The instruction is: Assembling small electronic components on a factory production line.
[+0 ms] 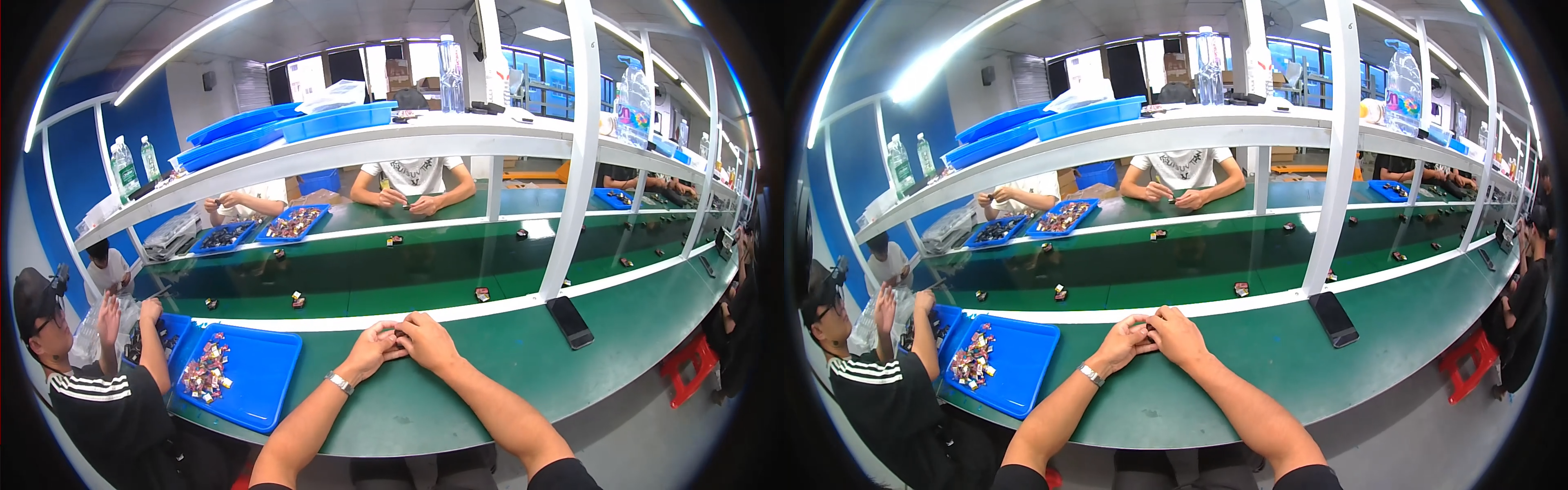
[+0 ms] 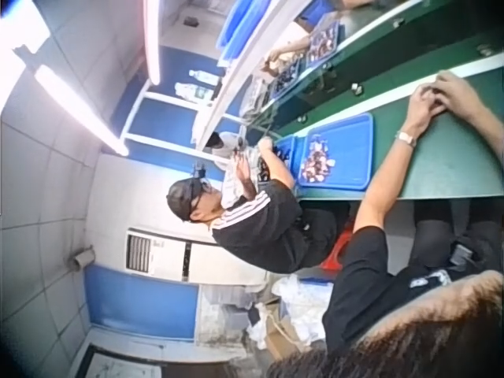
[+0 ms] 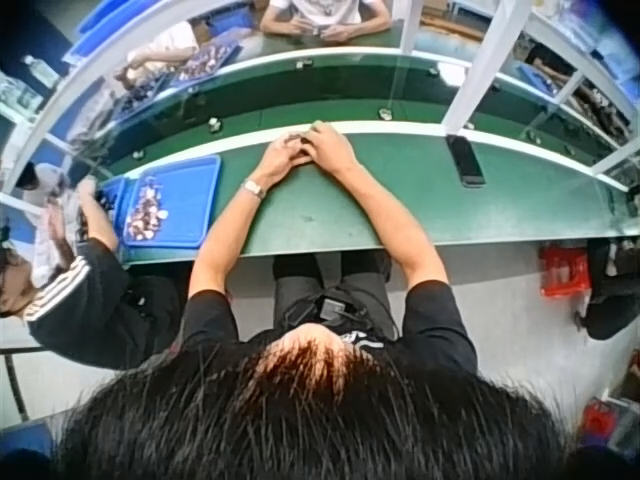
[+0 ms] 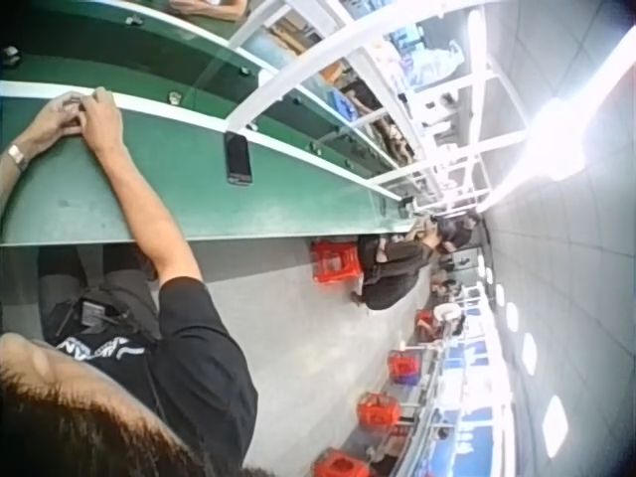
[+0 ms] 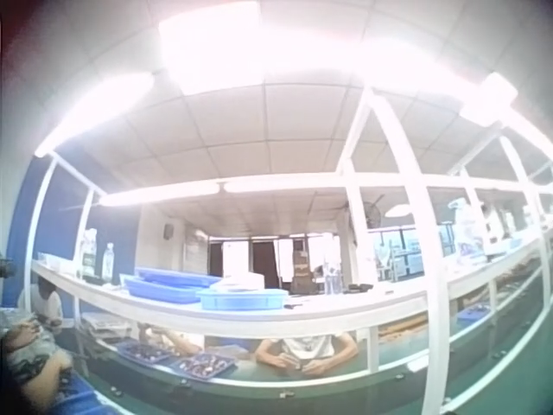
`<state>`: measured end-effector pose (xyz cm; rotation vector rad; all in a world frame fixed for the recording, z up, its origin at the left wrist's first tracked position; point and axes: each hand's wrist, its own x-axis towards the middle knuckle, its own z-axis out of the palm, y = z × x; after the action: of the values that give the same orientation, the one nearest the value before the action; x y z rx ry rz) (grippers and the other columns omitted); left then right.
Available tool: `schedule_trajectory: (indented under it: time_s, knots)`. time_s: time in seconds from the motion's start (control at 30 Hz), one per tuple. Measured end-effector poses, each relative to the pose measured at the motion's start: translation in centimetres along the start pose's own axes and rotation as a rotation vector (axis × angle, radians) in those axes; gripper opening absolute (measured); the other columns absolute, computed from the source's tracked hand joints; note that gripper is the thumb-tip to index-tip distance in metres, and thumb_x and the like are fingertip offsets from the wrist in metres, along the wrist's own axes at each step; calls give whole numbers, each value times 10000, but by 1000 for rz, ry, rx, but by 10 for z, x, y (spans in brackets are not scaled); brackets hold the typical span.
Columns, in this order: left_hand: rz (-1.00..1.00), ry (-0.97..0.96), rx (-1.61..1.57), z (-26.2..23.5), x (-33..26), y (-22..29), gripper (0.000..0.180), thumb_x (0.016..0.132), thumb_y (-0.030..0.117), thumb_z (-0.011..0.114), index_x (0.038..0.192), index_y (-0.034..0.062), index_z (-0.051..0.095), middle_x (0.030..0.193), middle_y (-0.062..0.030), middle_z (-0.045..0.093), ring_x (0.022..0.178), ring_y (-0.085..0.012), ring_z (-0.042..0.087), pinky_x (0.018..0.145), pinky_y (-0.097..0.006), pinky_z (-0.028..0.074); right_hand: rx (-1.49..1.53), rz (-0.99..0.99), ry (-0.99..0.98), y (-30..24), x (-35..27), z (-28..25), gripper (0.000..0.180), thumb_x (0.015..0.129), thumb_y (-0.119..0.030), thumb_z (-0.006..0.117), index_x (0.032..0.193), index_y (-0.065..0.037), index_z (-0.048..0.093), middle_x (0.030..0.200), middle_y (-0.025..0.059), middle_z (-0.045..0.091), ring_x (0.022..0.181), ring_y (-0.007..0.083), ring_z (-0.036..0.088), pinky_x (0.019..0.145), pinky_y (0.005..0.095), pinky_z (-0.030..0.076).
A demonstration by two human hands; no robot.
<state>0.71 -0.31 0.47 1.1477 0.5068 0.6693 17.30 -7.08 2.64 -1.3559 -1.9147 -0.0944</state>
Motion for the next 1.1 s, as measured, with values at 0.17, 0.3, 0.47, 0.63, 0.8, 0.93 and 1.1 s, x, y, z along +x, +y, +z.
schedule_trajectory:
  time_s: [0.17,0.3,0.47,0.63,0.8,0.93,1.1]
  knots:
    - [18,23,-27,2,-3,2,261,992,17,475,1253,17,454,1162,-126,592,1082,-223,623,1021,-426,518,-41,-59,14,-3,-1,-2,126,810,-106,666,933,-84,653,935,48,580,908,241,599,729,382,542]
    - [43,36,-49,3,-1,2,260,995,10,461,1255,13,451,1164,-128,596,1079,-218,624,1016,-421,521,-75,-17,-83,1,1,-7,141,771,-91,710,906,-103,671,996,46,608,955,247,602,804,384,526]
    - [40,48,57,6,-5,2,265,1002,1,436,1267,6,443,1178,-129,601,1104,-201,618,989,-379,544,63,-34,-151,5,4,-15,133,757,-69,727,867,-90,656,1124,81,578,1094,274,553,903,382,499]
    - [48,39,76,8,-3,0,262,1010,-4,407,1269,-7,446,1206,-145,594,1119,-210,615,993,-361,544,107,-67,-168,15,0,-15,136,770,-74,730,885,-87,659,1219,113,530,1191,298,498,973,384,467]
    - [35,55,70,7,-5,2,257,1009,2,423,1265,6,440,1190,-136,598,1132,-210,609,1002,-378,538,81,-66,-263,11,2,-18,166,777,-34,704,925,-101,672,1204,91,546,1159,296,525,949,404,474]
    - [37,54,71,9,-4,1,256,1011,7,424,1267,12,439,1193,-129,598,1125,-209,611,991,-376,541,25,-105,-210,13,2,-18,160,780,-17,693,919,-84,647,1177,85,555,1131,295,539,933,411,478]
    - [42,47,90,8,-4,1,262,1017,1,394,1273,-7,445,1212,-125,589,1112,-197,612,982,-349,548,86,-72,-215,12,3,-15,209,767,-32,716,953,-77,630,1139,89,559,1114,304,543,924,412,480]
